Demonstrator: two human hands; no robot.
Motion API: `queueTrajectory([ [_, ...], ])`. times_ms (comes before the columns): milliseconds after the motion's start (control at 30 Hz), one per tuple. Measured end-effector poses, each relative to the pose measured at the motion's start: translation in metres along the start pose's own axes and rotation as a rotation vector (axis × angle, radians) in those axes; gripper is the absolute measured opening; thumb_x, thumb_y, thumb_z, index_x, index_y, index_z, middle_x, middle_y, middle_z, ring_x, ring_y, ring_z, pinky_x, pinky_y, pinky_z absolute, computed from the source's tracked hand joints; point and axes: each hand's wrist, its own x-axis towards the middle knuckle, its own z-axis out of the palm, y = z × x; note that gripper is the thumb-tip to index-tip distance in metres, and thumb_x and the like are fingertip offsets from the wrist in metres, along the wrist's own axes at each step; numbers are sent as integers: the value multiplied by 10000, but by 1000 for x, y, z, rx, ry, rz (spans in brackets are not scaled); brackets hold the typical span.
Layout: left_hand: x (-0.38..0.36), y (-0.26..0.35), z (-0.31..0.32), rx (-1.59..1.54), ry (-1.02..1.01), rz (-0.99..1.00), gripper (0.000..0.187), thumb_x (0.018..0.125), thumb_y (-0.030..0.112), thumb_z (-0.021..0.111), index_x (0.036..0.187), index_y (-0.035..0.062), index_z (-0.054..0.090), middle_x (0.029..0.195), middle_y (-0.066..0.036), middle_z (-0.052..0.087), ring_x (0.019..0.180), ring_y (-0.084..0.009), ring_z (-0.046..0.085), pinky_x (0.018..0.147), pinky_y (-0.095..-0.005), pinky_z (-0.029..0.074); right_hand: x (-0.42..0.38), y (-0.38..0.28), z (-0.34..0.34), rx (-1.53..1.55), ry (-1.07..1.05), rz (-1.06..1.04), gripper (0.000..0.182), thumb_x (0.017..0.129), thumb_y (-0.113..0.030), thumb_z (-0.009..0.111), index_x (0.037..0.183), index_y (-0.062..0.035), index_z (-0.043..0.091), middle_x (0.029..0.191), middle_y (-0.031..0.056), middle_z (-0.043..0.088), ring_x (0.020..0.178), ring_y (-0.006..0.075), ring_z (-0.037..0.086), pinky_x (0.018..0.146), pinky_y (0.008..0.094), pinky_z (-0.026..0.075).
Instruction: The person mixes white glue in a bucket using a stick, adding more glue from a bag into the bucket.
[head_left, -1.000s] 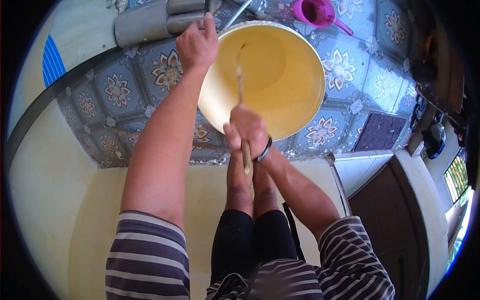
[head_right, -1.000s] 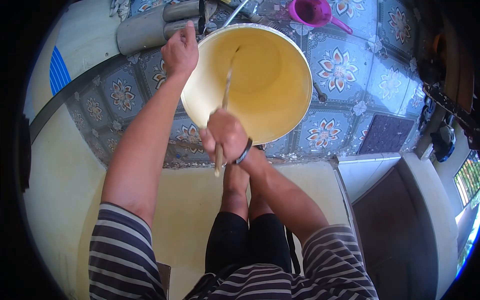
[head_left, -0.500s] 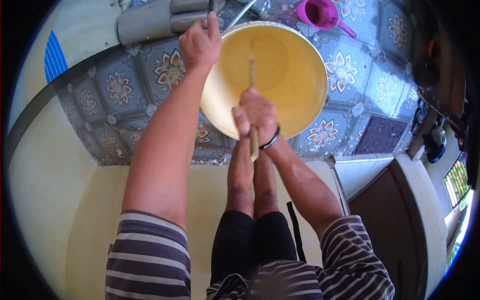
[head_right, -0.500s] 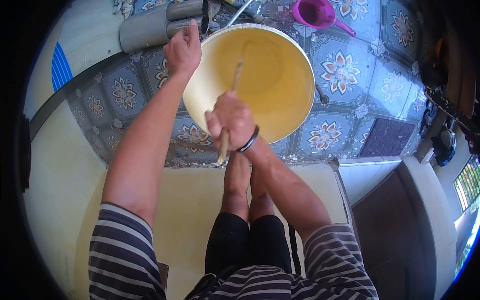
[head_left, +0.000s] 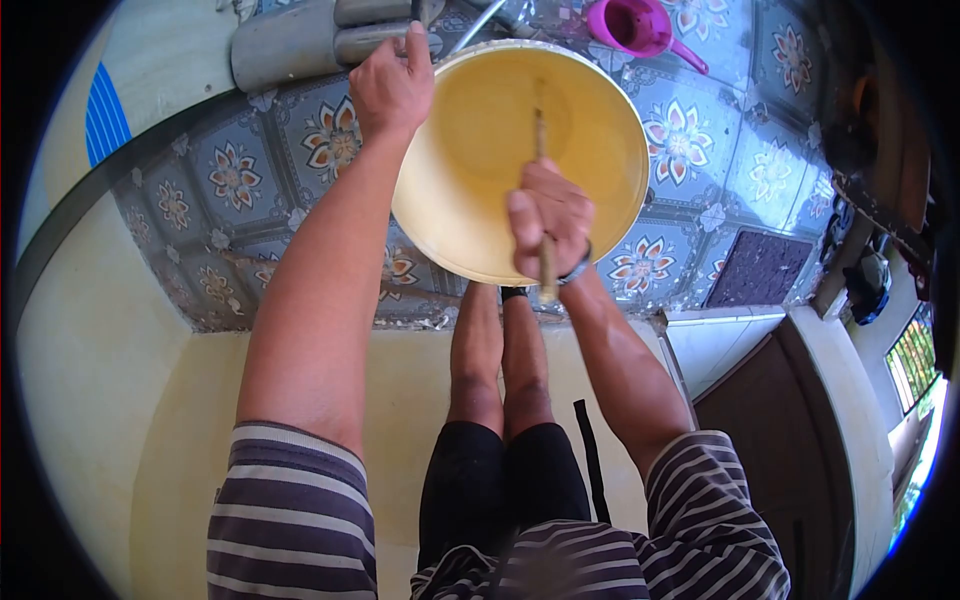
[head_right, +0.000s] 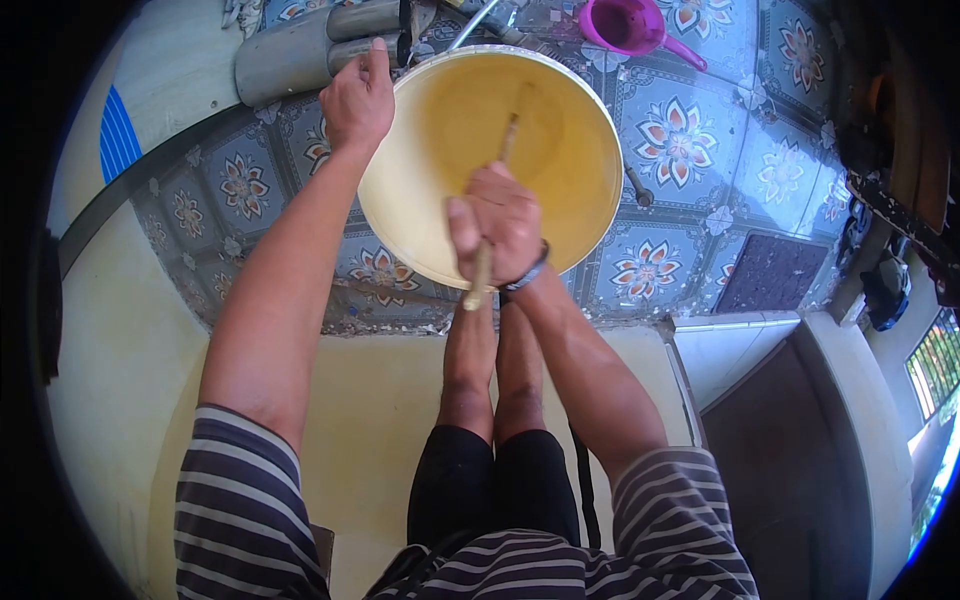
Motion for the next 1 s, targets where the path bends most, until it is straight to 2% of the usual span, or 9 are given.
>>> queueTrajectory([
  [67,1,-3,2,2,1,25,623,938,611,375,1016,89,706,911,-174,704,973,-424,624,914,-481,458,-6,-1,27,88,2,-37,283,799,33,557,553,-29,430,509,103,382,451,284,411,470,408,335],
  [167,-3,7,-6,2,11,42,608,937,544,422,1010,9,700,844,-212,701,927,-403,659,916,-445,483,-48,-26,33,130,-64,121,286,805,19,558,556,-36,428,510,97,379,455,286,413,476,408,343],
  [233,-4,6,-3,-9,8,7,605,938,584,396,1006,69,707,886,-184,705,957,-416,637,922,-467,466,-77,-36,12,206,-146,135,296,819,6,547,550,-40,432,508,86,388,444,279,415,470,396,349],
  [300,0,2,-2,-5,13,-1,606,938,604,382,1003,99,711,906,-170,707,973,-422,627,921,-479,459,-102,-39,-13,160,-99,200,299,830,1,525,545,-39,444,504,80,392,428,264,404,462,388,349],
  [400,0,-3,4,-1,15,24,609,937,605,382,997,98,713,900,-173,706,970,-418,631,911,-483,465,-79,-32,-46,29,-48,122,300,824,16,509,535,-29,445,502,77,400,422,252,398,453,391,333],
  [533,1,-2,4,-9,35,34,611,938,600,382,983,89,714,884,-182,704,949,-417,638,900,-481,469,-15,-9,-34,-87,-80,20,301,817,30,517,531,-23,443,509,84,407,450,263,422,464,393,333],
  [667,0,1,-2,11,28,58,596,936,534,427,1000,11,705,895,-246,690,946,-419,650,917,-453,481,-2,-7,14,83,16,83,303,822,13,524,534,-18,435,519,97,403,466,264,415,487,387,336],
  [833,1,-2,3,7,40,53,599,946,560,396,993,51,709,876,-207,697,936,-419,644,908,-466,469,-43,-31,1,290,282,423,336,867,-84,501,564,27,406,538,98,408,482,224,401,509,380,340],
  [1000,2,-3,3,28,32,57,596,956,562,384,970,69,719,871,-189,702,927,-417,644,895,-463,470,-56,-88,-18,477,433,312,349,858,-115,482,553,23,384,521,89,404,472,232,392,537,408,391],
])
